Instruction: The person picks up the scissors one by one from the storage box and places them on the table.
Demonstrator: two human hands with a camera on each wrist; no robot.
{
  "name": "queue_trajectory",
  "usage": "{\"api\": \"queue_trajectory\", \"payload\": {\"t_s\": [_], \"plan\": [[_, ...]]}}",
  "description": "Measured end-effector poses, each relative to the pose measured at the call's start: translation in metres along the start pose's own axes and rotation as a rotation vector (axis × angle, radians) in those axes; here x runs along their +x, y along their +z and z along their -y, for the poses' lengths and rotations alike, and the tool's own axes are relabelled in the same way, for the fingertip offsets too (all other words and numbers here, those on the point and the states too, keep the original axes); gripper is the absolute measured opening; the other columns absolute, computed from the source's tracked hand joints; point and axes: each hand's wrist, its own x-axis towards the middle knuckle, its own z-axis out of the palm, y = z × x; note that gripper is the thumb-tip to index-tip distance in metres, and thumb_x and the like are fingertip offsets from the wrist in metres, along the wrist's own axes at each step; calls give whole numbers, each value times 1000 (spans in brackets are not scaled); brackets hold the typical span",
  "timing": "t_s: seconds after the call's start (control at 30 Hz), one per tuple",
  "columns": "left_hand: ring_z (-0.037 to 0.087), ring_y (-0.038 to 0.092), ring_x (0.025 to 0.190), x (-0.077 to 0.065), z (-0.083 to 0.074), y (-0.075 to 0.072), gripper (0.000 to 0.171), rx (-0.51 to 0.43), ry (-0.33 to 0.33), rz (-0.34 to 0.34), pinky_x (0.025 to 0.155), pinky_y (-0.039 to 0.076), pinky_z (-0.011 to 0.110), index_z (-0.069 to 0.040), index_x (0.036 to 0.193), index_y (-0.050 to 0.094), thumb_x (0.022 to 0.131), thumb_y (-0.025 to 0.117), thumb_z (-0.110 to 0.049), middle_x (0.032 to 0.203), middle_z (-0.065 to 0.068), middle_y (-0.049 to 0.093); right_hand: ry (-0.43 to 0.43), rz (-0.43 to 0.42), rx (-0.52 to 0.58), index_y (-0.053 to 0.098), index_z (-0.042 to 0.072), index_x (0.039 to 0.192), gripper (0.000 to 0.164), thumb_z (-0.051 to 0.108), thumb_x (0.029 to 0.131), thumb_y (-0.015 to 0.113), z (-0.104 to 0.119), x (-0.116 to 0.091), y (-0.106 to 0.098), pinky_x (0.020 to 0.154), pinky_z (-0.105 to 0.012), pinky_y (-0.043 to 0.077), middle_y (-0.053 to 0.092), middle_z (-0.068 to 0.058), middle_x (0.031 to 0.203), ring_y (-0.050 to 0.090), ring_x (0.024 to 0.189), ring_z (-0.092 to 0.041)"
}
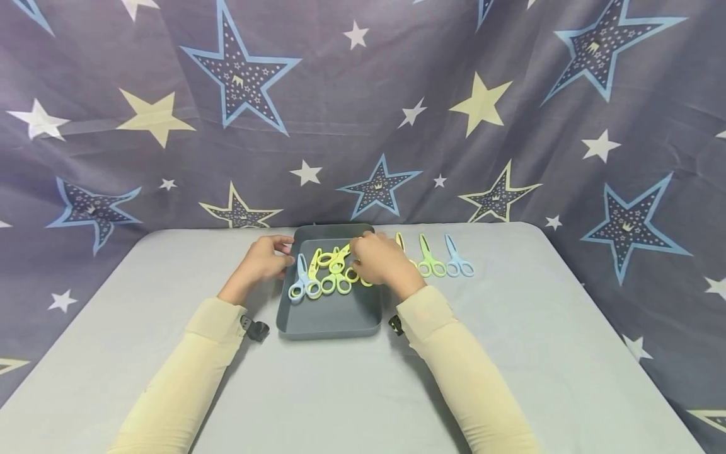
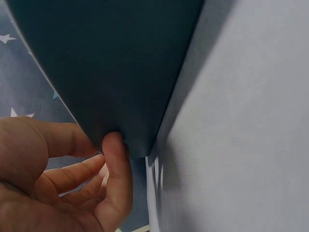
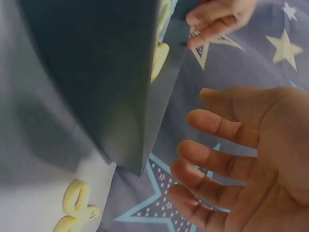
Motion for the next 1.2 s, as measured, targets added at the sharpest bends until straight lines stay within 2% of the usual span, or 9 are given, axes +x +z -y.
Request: {"api": "queue_trajectory", "payload": {"t_s": [0.17,0.37,0.47,0.57,0.7,0.87,0.97,1.13,1.2], "plan": [[22,69,71,1,0,0,54,7,1,0,57,65,28,5,140,57,85,63,3,113,23,65,-37,63,-45,72,9,102,11,14,96,65,9,7,1,73,-38,54,67,-6,100,59,87,-23],[23,69,76,1,-1,0,54,13,-8,14,59,65,28,4,141,56,88,62,3,116,23,63,-51,99,-47,65,11,87,9,12,96,65,17,21,-2,56,-29,40,55,-2,81,47,71,-17],[23,69,75,1,-1,0,54,13,-8,11,58,65,28,5,140,57,87,63,3,115,23,64,-51,108,-28,63,10,87,8,11,95,64,20,32,-5,55,-30,36,52,-3,77,43,67,-17],[22,69,72,1,0,0,53,17,-13,6,57,65,29,4,139,57,86,63,3,114,23,64,-30,145,-9,67,7,99,7,12,95,64,23,44,-5,59,-31,42,57,-4,82,48,69,-17],[19,68,67,2,1,0,54,24,-6,4,56,64,28,4,140,57,86,64,3,113,22,65,46,219,12,69,4,116,24,18,97,64,27,57,-4,73,-35,55,66,-7,100,59,83,-20],[16,67,61,2,1,1,54,22,0,-1,55,64,28,4,140,57,86,64,3,113,23,65,139,272,36,66,3,129,36,25,100,63,29,69,3,87,-40,57,67,-10,118,61,97,-24],[15,67,60,2,1,1,55,17,0,1,55,64,29,5,140,57,86,63,4,114,23,65,195,286,29,67,5,126,32,25,101,62,32,75,7,82,-38,56,66,-11,120,60,92,-23],[16,67,60,2,1,0,54,9,4,1,55,64,29,6,139,57,86,63,4,114,25,65,353,291,56,70,9,99,14,18,98,59,41,82,12,58,-31,51,65,-11,103,58,72,-20],[16,67,60,1,1,1,54,6,2,-2,55,64,29,5,139,58,85,63,4,114,24,65,417,274,69,70,8,99,13,15,96,60,45,84,14,53,-30,49,65,-11,103,59,72,-21]]}}
